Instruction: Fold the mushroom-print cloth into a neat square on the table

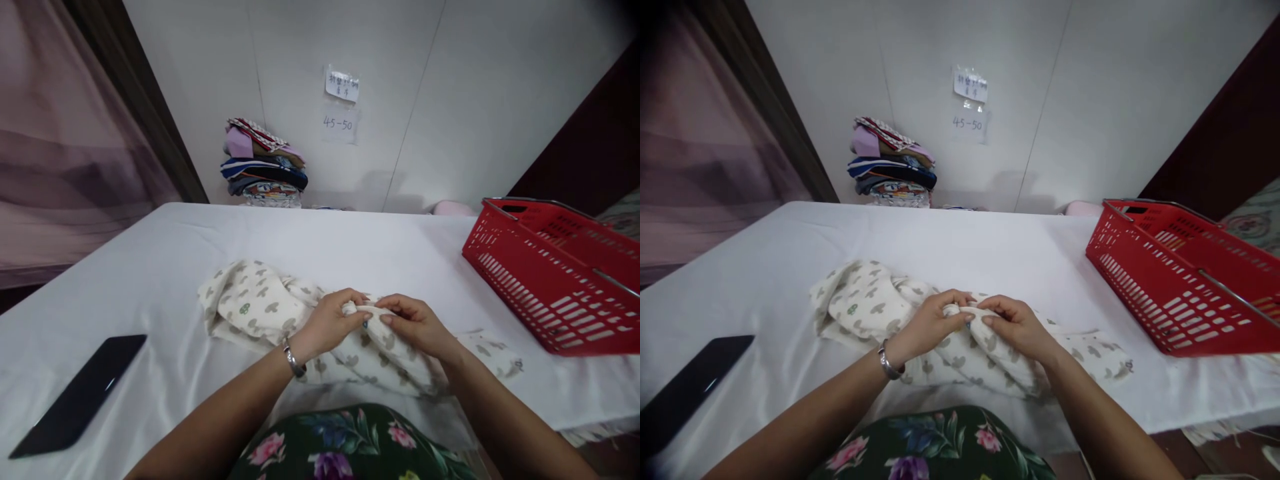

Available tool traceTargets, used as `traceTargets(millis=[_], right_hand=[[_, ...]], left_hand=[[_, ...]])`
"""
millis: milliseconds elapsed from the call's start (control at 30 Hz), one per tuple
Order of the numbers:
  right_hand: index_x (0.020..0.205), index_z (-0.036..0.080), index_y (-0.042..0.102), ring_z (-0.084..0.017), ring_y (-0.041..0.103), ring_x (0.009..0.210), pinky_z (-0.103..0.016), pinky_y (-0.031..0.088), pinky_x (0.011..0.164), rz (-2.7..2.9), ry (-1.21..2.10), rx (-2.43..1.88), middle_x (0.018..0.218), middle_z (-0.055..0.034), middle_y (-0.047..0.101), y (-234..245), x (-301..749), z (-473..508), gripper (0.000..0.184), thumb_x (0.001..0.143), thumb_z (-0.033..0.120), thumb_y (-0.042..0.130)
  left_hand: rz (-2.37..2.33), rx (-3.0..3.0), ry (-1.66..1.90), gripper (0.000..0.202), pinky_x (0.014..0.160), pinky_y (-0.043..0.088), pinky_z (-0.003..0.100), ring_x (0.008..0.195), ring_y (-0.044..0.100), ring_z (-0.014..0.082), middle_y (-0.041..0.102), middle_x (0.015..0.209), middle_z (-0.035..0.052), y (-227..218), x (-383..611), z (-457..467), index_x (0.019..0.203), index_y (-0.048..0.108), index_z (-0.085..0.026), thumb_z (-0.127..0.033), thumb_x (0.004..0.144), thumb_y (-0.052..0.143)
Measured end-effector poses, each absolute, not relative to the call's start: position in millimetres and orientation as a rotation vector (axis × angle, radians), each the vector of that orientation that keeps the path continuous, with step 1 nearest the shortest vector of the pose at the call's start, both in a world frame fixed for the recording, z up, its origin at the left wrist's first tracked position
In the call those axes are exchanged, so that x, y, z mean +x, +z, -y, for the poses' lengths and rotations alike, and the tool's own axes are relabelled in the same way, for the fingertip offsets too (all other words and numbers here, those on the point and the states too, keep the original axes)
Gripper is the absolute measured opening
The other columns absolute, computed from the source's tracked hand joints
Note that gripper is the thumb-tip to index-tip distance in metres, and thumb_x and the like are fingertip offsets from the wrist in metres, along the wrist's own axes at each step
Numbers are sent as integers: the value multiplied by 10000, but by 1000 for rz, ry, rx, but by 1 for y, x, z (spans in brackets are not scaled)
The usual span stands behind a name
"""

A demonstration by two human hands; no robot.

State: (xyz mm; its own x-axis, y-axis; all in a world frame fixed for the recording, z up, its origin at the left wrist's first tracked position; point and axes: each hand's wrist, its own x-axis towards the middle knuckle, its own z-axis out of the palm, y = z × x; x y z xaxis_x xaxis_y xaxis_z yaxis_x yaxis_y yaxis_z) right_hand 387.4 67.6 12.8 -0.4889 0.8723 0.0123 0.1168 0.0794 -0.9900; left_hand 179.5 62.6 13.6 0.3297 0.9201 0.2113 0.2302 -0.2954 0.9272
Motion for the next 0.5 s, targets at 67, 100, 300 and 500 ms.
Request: traceTargets(millis=[67, 100, 300, 500], right_hand=[[1040, 214, 596, -123, 563, 728, -246, 434, 634, 1717, 1435, -984, 930, -33, 650, 15, 386, -66, 279, 797, 351, 602], [1053, 215, 590, -128, 571, 748, -251, 442, 650, 1723, 1421, -982, 955, -37, 652, 16, 385, -65, 288, 800, 351, 597], [1118, 246, 567, -162, 595, 827, -278, 455, 697, 1793, 1270, -1028, 1004, -38, 655, 22, 383, -61, 329, 808, 357, 573], [1173, 242, 543, -119, 512, 634, -241, 393, 561, 1954, 1132, -1073, 832, -11, 635, 28, 382, -64, 361, 826, 339, 525]], left_hand=[[-1034, 1705, 995, 97, 828, 433, 302, 953, 571, 171, 641, 983, 12, 14, 179, -63, 774, 552, -204, -286, 756, 600], [-1045, 1680, 984, 117, 795, 443, 291, 915, 576, 165, 638, 967, 11, 14, 179, -63, 787, 551, -202, -297, 748, 606], [-1017, 1465, 853, 379, 515, 405, 200, 573, 504, 62, 580, 999, 15, 15, 175, -68, 1079, 527, -226, -361, 734, 611], [-1070, 1561, 816, 279, 461, 323, 191, 483, 422, 72, 512, 583, -41, 20, 176, -68, 815, 605, -168, -438, 786, 541]])
